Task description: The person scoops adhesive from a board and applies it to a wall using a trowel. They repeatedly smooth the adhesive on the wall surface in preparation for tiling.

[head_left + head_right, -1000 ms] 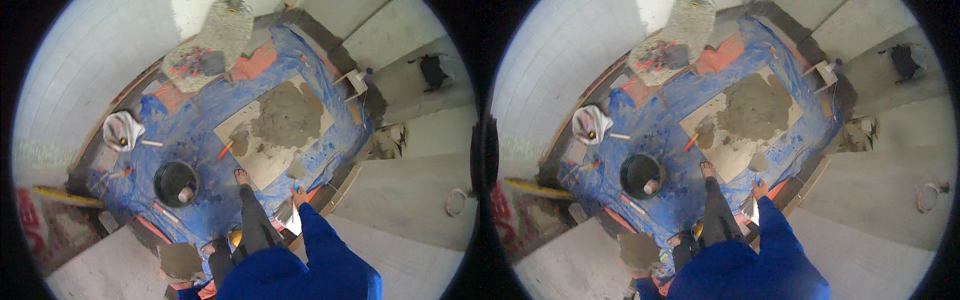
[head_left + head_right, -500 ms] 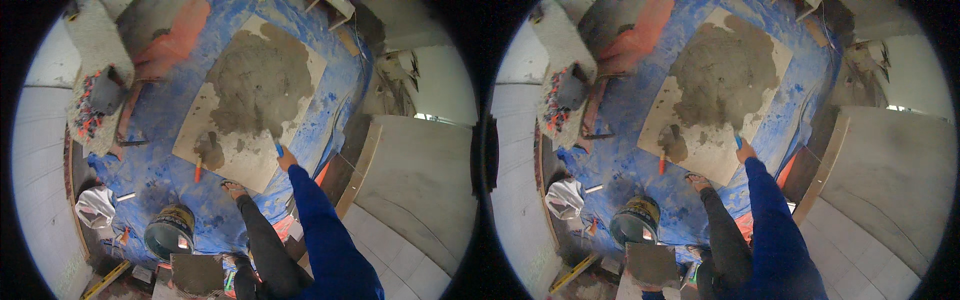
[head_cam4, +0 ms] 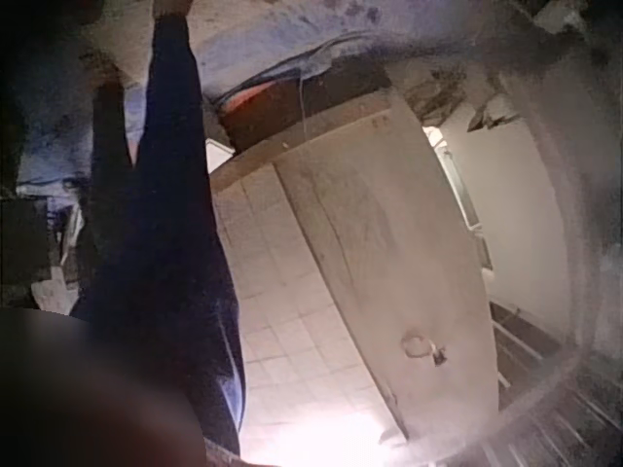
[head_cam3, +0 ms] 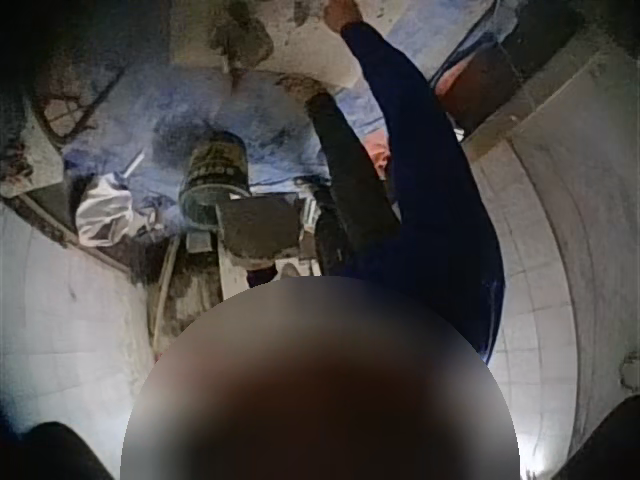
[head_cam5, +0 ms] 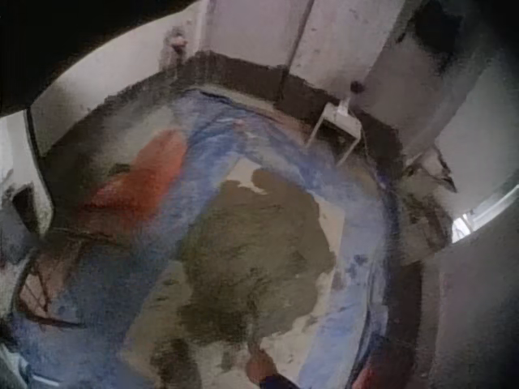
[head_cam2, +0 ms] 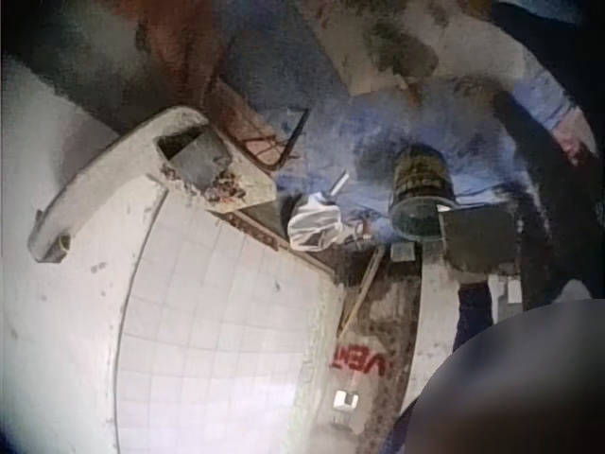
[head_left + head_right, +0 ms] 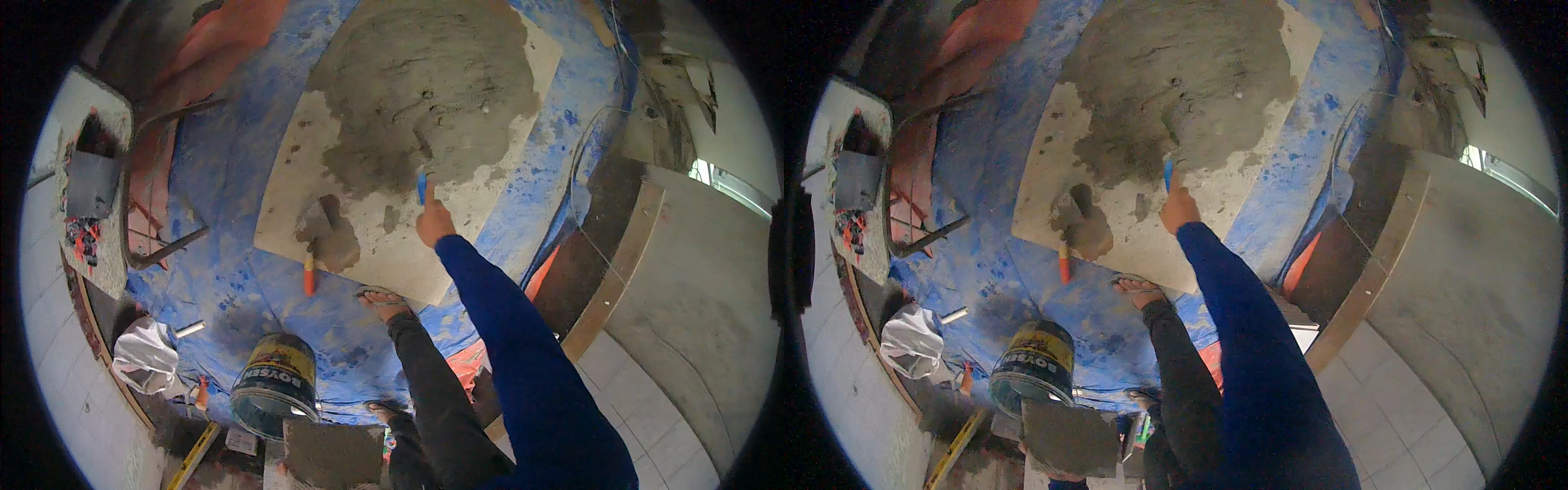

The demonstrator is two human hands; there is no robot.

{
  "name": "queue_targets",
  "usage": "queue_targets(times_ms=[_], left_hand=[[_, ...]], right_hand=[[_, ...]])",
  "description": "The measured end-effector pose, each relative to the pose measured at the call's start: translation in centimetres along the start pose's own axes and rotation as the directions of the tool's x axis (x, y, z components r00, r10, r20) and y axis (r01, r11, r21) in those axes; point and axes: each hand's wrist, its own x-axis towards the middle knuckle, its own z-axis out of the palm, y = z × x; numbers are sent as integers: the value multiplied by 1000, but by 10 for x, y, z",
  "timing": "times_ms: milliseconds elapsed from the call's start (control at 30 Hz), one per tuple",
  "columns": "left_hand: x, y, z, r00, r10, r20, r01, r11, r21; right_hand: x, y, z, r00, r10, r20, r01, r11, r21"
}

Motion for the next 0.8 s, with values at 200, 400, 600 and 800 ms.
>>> queue_targets(times_ms=[200,400,600,800], left_hand=[[3,11,21,1000,-8,17,8,1000,-4],[-2,31,27,999,33,35,-33,999,-24],[-4,45,54,990,43,138,-33,997,-72],[18,53,150,927,-27,374,75,991,-114]], right_hand=[[-66,58,-43,951,290,109,-309,908,284],[50,-4,22,958,226,178,-287,789,543],[79,-42,-27,912,108,396,-396,487,779],[-6,-60,-115,951,68,301,-301,423,855]])
